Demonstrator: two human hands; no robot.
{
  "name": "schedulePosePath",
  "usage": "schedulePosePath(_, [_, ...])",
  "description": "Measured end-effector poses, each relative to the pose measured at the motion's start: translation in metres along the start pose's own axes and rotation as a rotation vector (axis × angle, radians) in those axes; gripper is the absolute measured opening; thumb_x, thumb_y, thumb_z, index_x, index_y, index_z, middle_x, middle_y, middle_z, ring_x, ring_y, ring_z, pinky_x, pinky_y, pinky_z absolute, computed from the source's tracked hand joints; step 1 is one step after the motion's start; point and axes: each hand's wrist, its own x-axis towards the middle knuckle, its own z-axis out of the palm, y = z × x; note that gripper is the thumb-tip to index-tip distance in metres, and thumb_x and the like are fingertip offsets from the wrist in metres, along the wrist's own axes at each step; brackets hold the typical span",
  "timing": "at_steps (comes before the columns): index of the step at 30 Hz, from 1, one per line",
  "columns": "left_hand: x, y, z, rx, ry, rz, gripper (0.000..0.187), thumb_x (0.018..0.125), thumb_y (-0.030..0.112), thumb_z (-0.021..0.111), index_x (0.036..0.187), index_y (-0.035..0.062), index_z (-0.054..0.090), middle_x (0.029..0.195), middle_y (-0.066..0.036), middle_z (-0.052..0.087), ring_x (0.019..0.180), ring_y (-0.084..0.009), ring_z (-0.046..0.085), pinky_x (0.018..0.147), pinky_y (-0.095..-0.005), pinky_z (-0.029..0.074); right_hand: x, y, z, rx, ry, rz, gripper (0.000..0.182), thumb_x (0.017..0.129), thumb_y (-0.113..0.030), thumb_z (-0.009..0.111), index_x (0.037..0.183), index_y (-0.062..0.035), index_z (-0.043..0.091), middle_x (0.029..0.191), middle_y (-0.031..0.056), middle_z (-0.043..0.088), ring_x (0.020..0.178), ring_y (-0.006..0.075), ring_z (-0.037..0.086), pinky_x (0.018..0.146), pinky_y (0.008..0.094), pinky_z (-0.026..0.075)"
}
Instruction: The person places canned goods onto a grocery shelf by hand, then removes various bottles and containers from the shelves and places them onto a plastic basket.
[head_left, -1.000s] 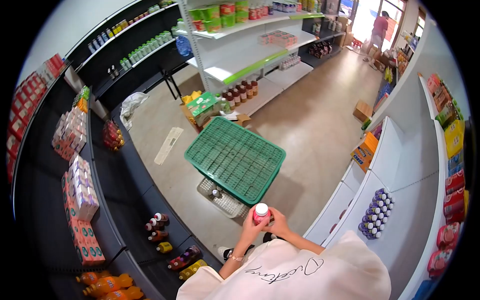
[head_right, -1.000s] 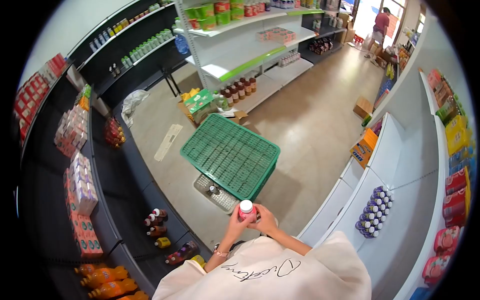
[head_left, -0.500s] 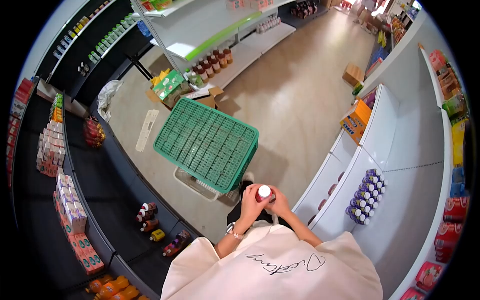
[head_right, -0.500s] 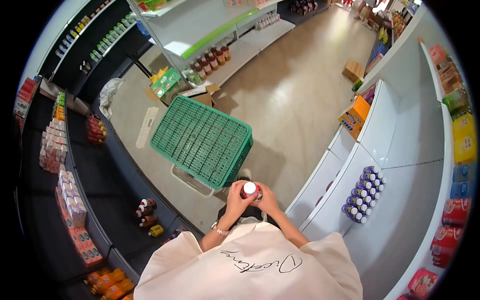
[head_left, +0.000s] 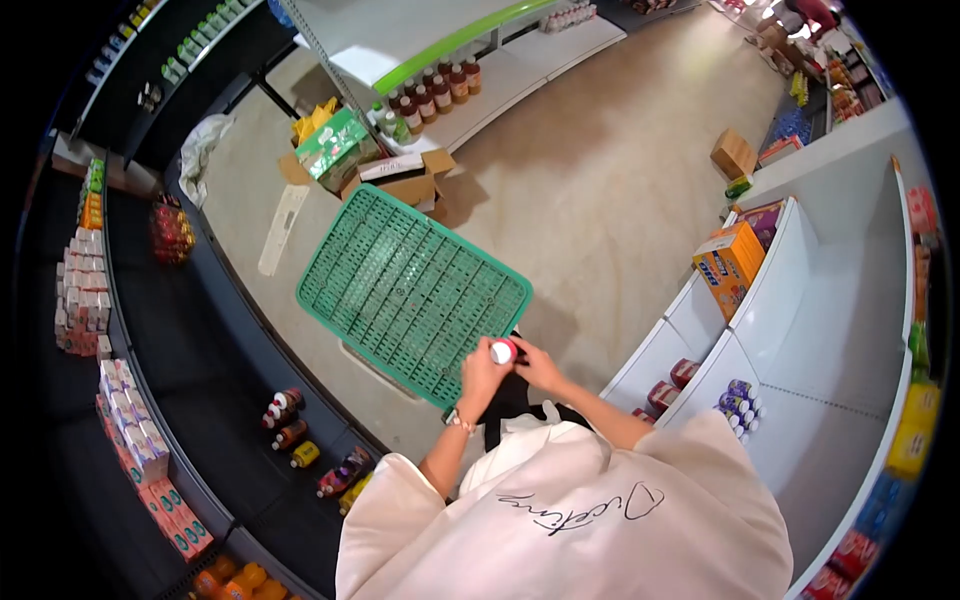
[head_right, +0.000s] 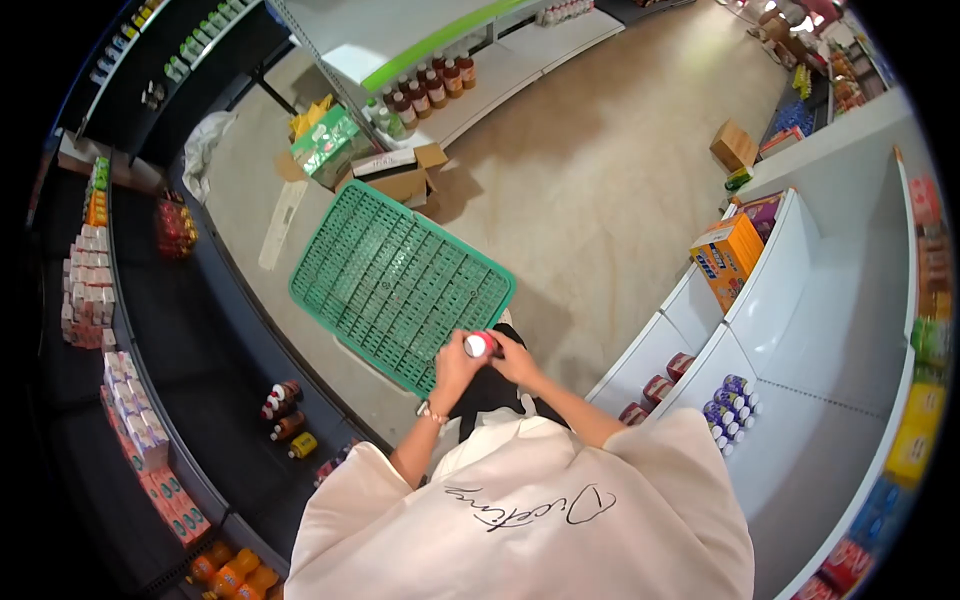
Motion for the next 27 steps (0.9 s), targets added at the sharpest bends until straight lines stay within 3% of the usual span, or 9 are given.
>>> schedulePosePath(2, [0.030, -0.017, 0.000, 0.006, 0.077, -0.061, 0.044, 0.068, 0.026, 0.080, 0.098, 0.0049, 0.057, 0.081, -0.022, 0.067, 0.079, -0.0413, 0.065, 0.067, -0.0485, 0.051, 0.054, 0.013, 0.007, 0.119, -0.104, 0.033, 0.059, 0.083, -0.001, 0.058, 0.139, -0.0052, 0.043, 0.117, 0.0097, 0.063, 0.091, 0.0201, 0.065, 0.080, 0.0296, 0.052])
schedulePosePath(4, [0.059, -0.033, -0.006, -0.063, 0.165, -0.114, 0.044, 0.068, 0.026, 0.080, 0.098, 0.0048, 0.057, 0.081, -0.022, 0.067, 0.079, -0.0415, 0.065, 0.067, -0.0483, 0.051, 0.083, -0.056, -0.011, 0.635, -0.296, 0.433, 0.057, 0.086, -0.005, 0.054, 0.141, -0.0042, 0.040, 0.132, 0.0077, 0.052, 0.109, 0.0135, 0.055, 0.094, 0.0332, 0.047])
schedulePosePath(6, [0.087, -0.047, -0.013, -0.063, 0.218, -0.188, 0.045, 0.069, 0.024, 0.079, 0.100, 0.0042, 0.054, 0.081, -0.023, 0.067, 0.079, -0.0430, 0.065, 0.067, -0.0494, 0.050, 0.122, -0.053, -0.003, 0.779, -0.392, 0.521, 0.057, 0.089, -0.007, 0.051, 0.144, -0.0040, 0.037, 0.139, 0.0074, 0.046, 0.120, 0.0153, 0.048, 0.101, 0.0387, 0.043])
schedulePosePath(12, [0.152, -0.078, -0.023, 0.041, 0.269, -0.266, 0.048, 0.069, 0.023, 0.079, 0.102, 0.0039, 0.051, 0.084, -0.025, 0.066, 0.081, -0.0445, 0.064, 0.071, -0.0508, 0.049, 0.175, -0.068, 0.014, 0.342, -0.507, 0.462, 0.056, 0.087, -0.012, 0.052, 0.142, -0.0045, 0.041, 0.140, 0.0093, 0.045, 0.123, 0.0195, 0.048, 0.103, 0.0395, 0.042])
schedulePosePath(19, [0.172, -0.082, -0.021, 0.147, 0.192, -0.252, 0.065, 0.071, 0.049, 0.077, 0.102, 0.0009, 0.048, 0.085, -0.029, 0.064, 0.083, -0.0472, 0.062, 0.072, -0.0532, 0.048, 0.140, 0.023, -0.028, -0.318, -0.281, 0.268, 0.042, 0.082, -0.028, 0.055, 0.120, -0.0108, 0.064, 0.114, 0.0165, 0.065, 0.106, 0.0322, 0.062, 0.093, 0.0412, 0.047])
schedulePosePath(20, [0.168, -0.077, -0.022, 0.110, 0.208, -0.210, 0.057, 0.069, 0.027, 0.081, 0.103, 0.0010, 0.043, 0.082, -0.029, 0.064, 0.081, -0.0482, 0.062, 0.069, -0.0533, 0.049, 0.128, 0.028, -0.046, -0.450, -0.274, 0.303, 0.041, 0.082, -0.029, 0.055, 0.119, -0.0120, 0.064, 0.112, 0.0164, 0.066, 0.104, 0.0326, 0.063, 0.093, 0.0419, 0.048])
schedulePosePath(21, [0.167, -0.080, -0.020, 0.118, 0.239, -0.166, 0.056, 0.071, 0.029, 0.081, 0.102, 0.0010, 0.043, 0.079, -0.028, 0.064, 0.078, -0.0482, 0.062, 0.066, -0.0531, 0.048, 0.115, 0.034, -0.063, -0.499, -0.270, 0.337, 0.039, 0.082, -0.029, 0.054, 0.116, -0.0133, 0.065, 0.110, 0.0168, 0.066, 0.104, 0.0335, 0.062, 0.092, 0.0427, 0.048])
schedulePosePath(23, [0.167, -0.075, -0.022, 0.019, 0.172, -0.186, 0.059, 0.072, 0.035, 0.080, 0.103, -0.0010, 0.045, 0.084, -0.026, 0.065, 0.079, -0.0454, 0.063, 0.067, -0.0518, 0.048, 0.091, 0.057, -0.093, -0.592, -0.239, 0.436, 0.037, 0.081, -0.029, 0.054, 0.113, -0.0161, 0.067, 0.109, 0.0160, 0.067, 0.104, 0.0341, 0.062, 0.091, 0.0433, 0.049])
schedulePosePath(27, [0.170, -0.078, -0.018, 0.086, 0.272, -0.064, 0.065, 0.075, 0.031, 0.076, 0.120, -0.0023, 0.044, 0.120, -0.027, 0.053, 0.110, -0.0421, 0.051, 0.091, -0.0485, 0.041, 0.048, 0.085, -0.152, -0.514, -0.090, 0.604, 0.036, 0.080, -0.030, 0.057, 0.111, -0.0178, 0.067, 0.110, 0.0153, 0.066, 0.104, 0.0330, 0.062, 0.090, 0.0434, 0.049])
